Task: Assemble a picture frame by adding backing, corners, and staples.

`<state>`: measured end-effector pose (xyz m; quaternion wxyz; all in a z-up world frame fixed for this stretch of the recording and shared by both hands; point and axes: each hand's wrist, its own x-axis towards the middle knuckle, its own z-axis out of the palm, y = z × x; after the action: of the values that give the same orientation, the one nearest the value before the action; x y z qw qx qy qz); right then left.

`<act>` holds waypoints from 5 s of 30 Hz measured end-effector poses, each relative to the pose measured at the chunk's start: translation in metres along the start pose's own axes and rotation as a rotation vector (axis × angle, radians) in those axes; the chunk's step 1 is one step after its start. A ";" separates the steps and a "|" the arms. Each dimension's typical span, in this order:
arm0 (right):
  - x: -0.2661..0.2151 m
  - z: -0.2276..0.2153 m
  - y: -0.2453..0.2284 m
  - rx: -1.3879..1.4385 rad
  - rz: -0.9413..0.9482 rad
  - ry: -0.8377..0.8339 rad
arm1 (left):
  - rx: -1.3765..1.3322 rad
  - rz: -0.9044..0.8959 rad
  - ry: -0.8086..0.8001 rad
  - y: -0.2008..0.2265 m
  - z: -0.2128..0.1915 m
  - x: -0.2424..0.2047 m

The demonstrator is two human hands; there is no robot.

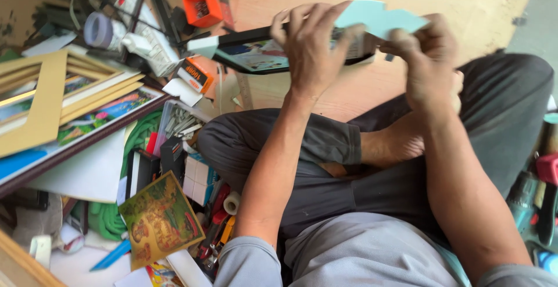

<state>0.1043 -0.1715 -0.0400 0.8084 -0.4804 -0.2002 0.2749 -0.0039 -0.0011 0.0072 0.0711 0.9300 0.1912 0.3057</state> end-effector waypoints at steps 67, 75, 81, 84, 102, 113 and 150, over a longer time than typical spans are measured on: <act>-0.011 0.020 -0.008 -0.970 -0.583 0.177 | -0.026 -0.136 0.013 0.027 -0.019 -0.008; -0.013 0.024 -0.009 -0.999 -0.599 0.135 | -0.025 -0.122 0.014 0.028 -0.019 -0.015; -0.015 0.028 -0.022 -1.027 -0.665 0.108 | 0.006 -0.102 0.023 0.031 -0.020 -0.020; -0.015 0.027 -0.024 -1.009 -0.670 0.100 | 0.017 -0.109 0.031 0.032 -0.019 -0.023; -0.026 0.033 -0.023 -0.837 -0.595 0.081 | 0.044 -0.098 0.047 0.036 -0.026 -0.036; -0.033 0.031 -0.041 -0.876 -0.540 -0.146 | 0.030 -0.126 0.054 0.037 -0.043 -0.051; 0.005 0.006 -0.043 -1.103 -0.514 -0.539 | -0.397 -0.317 -0.301 0.018 -0.041 0.016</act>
<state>0.1154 -0.1813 0.0009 0.4055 -0.6752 -0.6148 0.0410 -0.0112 -0.0108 0.0536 0.3258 0.8915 0.2577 0.1808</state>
